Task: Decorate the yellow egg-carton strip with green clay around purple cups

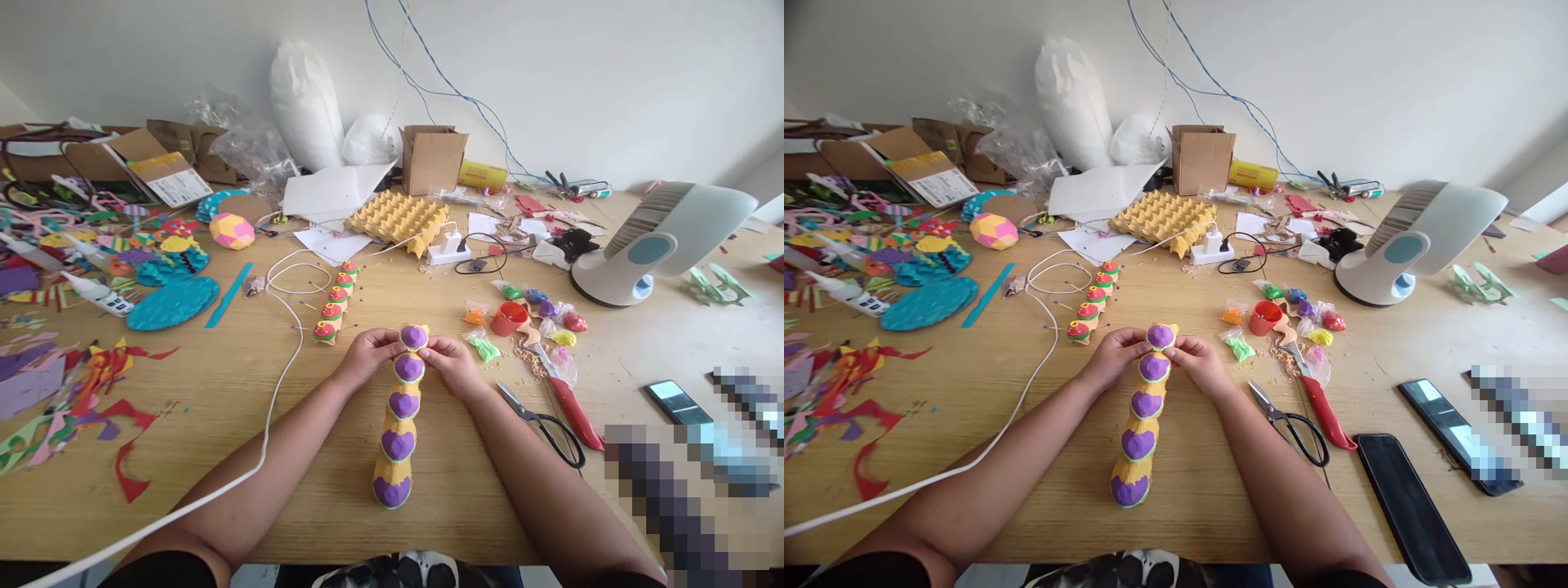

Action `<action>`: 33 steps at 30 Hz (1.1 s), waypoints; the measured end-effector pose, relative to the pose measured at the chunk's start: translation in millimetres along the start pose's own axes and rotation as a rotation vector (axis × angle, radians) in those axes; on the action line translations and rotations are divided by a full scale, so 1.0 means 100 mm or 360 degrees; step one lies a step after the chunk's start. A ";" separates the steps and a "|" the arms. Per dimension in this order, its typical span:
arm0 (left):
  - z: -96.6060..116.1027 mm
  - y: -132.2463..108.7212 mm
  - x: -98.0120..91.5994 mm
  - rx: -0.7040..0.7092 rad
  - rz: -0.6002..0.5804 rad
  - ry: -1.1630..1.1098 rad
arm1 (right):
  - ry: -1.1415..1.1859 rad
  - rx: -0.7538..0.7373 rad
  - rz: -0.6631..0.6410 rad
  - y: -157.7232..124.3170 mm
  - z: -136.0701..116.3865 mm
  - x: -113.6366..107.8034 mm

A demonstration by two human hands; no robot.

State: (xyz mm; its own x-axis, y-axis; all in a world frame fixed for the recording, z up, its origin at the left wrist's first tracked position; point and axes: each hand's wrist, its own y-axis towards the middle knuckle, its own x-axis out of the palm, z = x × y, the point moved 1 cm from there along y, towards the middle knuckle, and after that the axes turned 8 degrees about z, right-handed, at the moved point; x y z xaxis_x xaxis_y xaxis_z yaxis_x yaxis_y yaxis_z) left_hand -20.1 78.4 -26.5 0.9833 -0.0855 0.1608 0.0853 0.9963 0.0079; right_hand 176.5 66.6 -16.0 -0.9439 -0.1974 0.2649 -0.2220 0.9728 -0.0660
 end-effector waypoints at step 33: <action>0.12 -0.06 0.03 0.0081 0.0013 0.0341 | -0.0572 -0.0276 0.0146 -0.01 -0.06 0.01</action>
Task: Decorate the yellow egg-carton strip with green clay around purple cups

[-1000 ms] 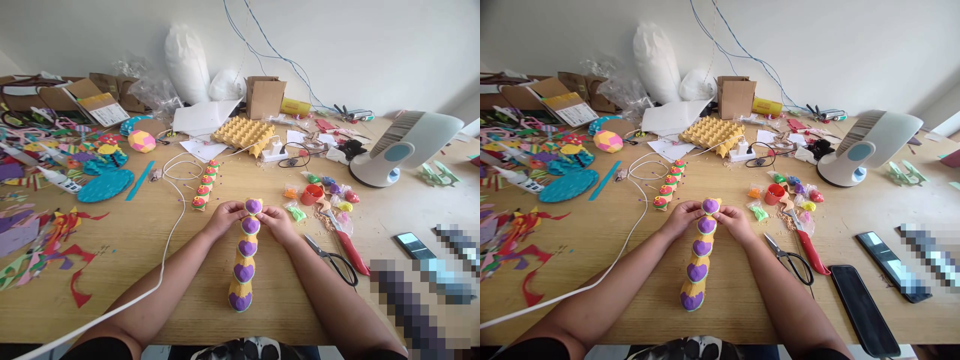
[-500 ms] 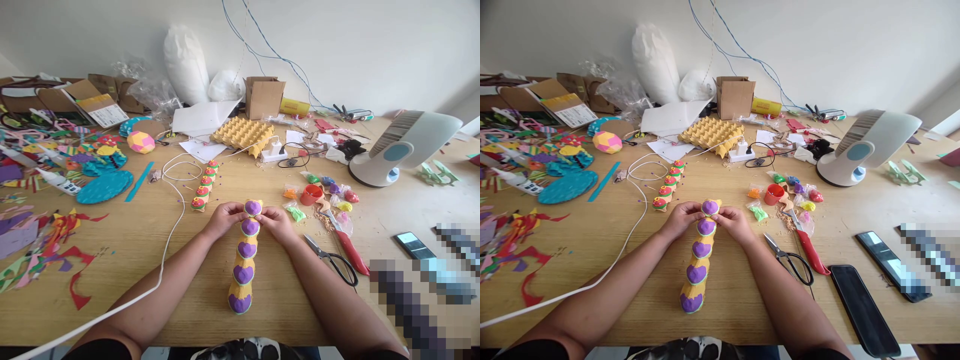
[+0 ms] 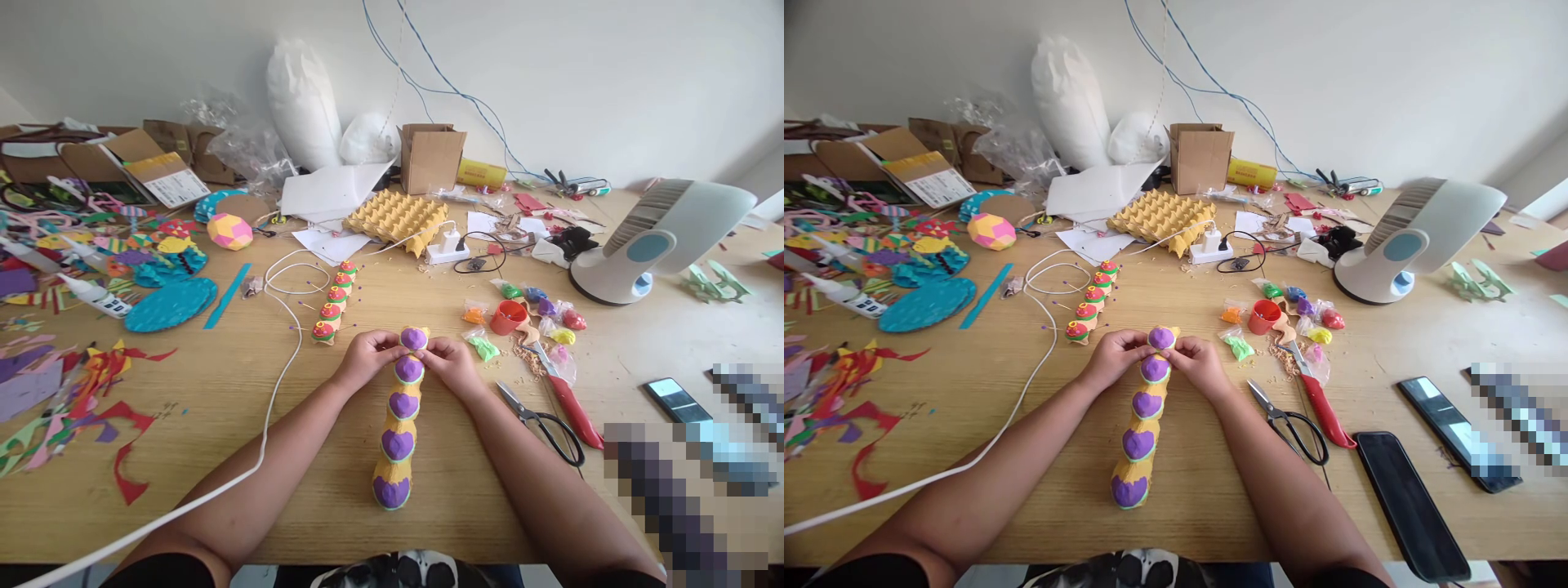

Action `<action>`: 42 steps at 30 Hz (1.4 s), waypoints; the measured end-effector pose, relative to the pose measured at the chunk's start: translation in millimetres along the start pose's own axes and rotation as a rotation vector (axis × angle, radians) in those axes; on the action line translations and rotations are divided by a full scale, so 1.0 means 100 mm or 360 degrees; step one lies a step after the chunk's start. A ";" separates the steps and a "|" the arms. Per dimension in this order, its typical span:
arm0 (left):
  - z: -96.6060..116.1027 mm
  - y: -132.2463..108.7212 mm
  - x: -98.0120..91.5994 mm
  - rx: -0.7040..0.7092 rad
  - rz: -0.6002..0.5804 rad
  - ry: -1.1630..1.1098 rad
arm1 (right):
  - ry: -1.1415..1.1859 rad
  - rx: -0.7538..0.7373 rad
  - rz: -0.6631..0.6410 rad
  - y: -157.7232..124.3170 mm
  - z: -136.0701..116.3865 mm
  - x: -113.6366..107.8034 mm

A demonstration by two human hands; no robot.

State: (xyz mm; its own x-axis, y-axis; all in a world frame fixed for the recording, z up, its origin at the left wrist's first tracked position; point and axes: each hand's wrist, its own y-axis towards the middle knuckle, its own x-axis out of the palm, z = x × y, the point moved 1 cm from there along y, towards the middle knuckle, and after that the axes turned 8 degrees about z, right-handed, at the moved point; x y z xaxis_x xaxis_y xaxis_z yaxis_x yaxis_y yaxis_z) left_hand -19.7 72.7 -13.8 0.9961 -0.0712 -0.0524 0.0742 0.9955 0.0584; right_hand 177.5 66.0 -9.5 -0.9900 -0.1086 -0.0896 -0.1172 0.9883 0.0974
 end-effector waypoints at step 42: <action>-0.13 0.01 0.00 -0.0326 -0.0217 -0.0887 | 0.0630 0.0317 -0.0197 0.00 0.10 0.03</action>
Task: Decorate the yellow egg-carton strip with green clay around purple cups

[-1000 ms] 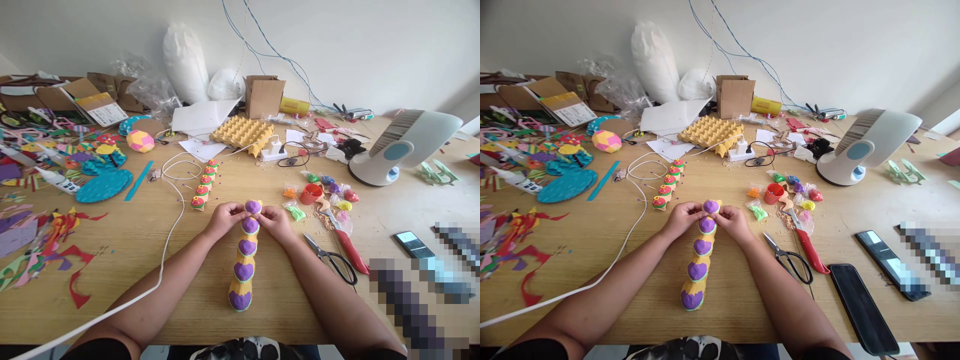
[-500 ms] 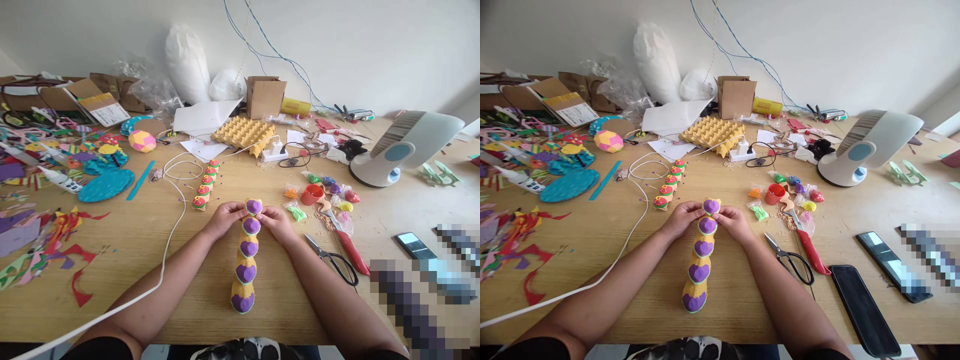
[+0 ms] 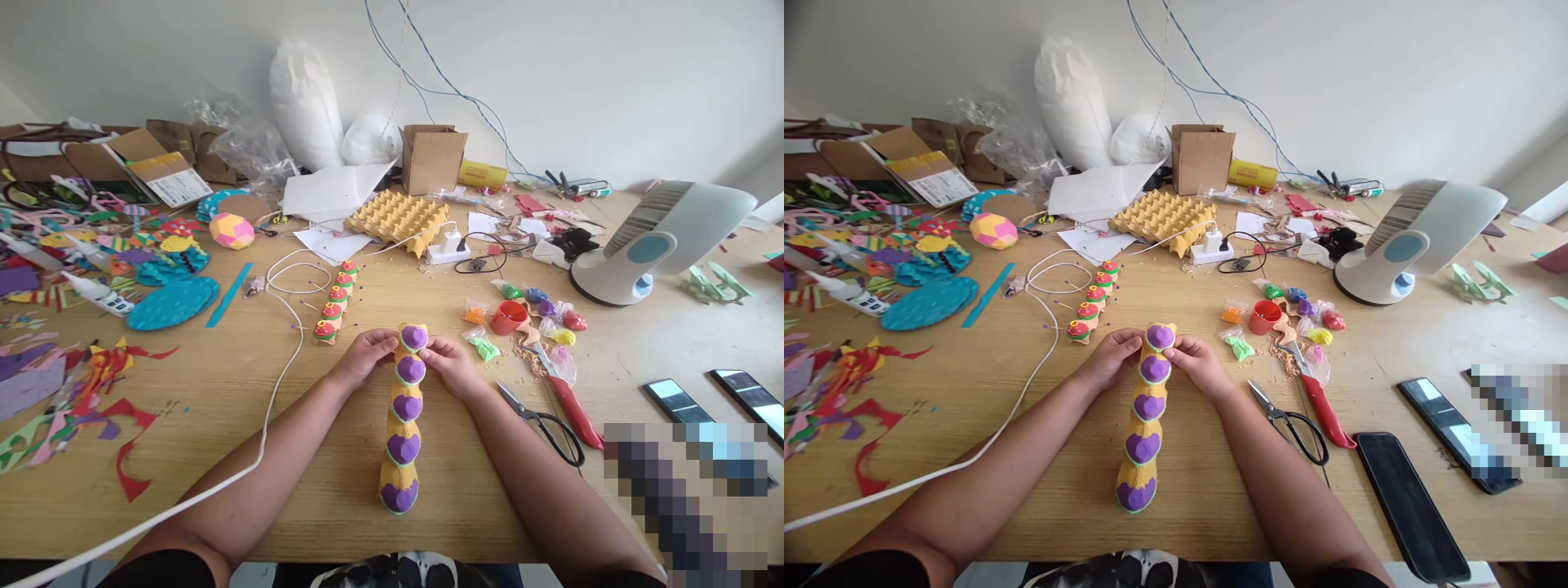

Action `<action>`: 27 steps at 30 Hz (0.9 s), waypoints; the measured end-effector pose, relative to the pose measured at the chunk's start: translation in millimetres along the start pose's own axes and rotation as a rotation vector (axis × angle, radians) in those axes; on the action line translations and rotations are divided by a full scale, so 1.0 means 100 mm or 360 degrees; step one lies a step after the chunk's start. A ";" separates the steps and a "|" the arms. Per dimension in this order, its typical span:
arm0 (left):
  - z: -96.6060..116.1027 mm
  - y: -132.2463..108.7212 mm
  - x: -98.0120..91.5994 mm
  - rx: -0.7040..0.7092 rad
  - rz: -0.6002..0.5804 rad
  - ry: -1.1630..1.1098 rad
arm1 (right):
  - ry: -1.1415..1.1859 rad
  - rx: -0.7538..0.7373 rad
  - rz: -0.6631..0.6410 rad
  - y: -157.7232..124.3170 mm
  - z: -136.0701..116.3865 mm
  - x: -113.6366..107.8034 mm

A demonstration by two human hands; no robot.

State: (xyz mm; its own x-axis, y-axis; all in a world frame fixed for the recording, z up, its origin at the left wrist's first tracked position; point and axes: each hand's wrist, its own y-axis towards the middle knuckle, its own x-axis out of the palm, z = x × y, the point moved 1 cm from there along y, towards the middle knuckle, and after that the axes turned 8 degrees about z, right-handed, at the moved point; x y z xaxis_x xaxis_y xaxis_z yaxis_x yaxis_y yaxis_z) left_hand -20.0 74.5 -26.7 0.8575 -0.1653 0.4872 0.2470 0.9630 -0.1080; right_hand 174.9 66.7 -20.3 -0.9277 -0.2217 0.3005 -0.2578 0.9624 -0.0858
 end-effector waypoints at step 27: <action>-0.03 -0.01 0.03 -0.0070 0.0079 -0.0079 | 0.0318 0.0133 0.0029 -0.01 0.04 0.02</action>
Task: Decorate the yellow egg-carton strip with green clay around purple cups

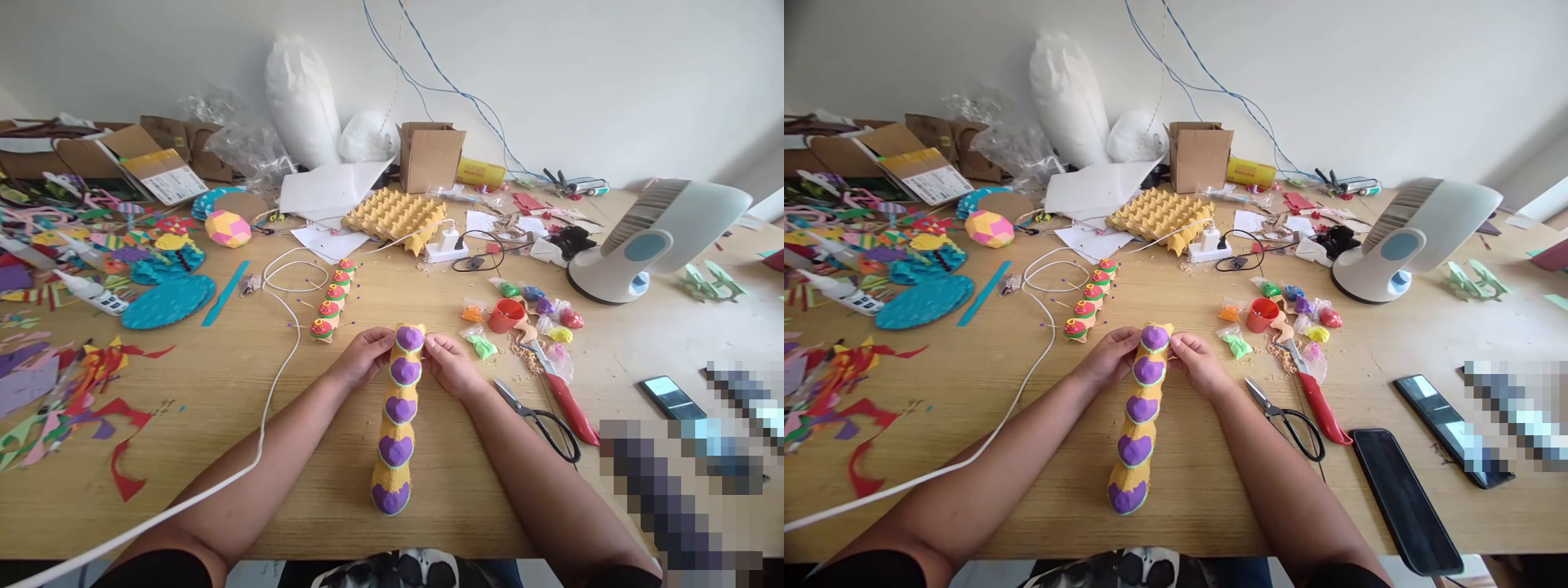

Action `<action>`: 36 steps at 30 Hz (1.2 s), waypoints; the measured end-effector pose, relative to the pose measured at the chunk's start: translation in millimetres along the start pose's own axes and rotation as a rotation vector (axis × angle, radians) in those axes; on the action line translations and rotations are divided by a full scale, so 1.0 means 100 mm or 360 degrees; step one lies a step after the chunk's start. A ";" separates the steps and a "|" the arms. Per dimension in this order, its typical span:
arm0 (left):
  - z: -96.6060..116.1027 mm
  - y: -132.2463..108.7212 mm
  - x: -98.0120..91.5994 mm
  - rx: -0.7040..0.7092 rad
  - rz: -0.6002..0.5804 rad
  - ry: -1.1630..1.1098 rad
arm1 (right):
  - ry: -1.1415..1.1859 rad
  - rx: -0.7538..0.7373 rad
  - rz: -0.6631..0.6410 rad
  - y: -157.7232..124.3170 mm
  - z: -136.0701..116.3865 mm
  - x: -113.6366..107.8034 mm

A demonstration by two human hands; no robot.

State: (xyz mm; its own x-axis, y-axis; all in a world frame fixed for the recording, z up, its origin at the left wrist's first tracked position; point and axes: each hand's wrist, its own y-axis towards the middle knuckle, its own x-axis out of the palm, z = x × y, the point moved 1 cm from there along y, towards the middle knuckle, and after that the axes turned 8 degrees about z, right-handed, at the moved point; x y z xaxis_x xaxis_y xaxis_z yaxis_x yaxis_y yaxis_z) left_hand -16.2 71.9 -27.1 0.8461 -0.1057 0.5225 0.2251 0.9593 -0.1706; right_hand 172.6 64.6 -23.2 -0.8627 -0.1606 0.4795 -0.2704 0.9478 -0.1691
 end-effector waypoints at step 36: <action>0.07 0.01 0.02 -0.0126 -0.0108 0.0013 | -0.0071 -0.0618 0.1069 -0.02 -0.46 -0.20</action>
State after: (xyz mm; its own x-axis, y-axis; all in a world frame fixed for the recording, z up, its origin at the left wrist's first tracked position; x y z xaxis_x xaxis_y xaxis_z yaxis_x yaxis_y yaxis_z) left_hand -17.9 74.4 -20.4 0.8315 -0.1719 0.5283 0.3189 0.9263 -0.2005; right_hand 209.7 78.7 7.6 -0.8072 0.4791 0.3447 0.4785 0.8732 -0.0932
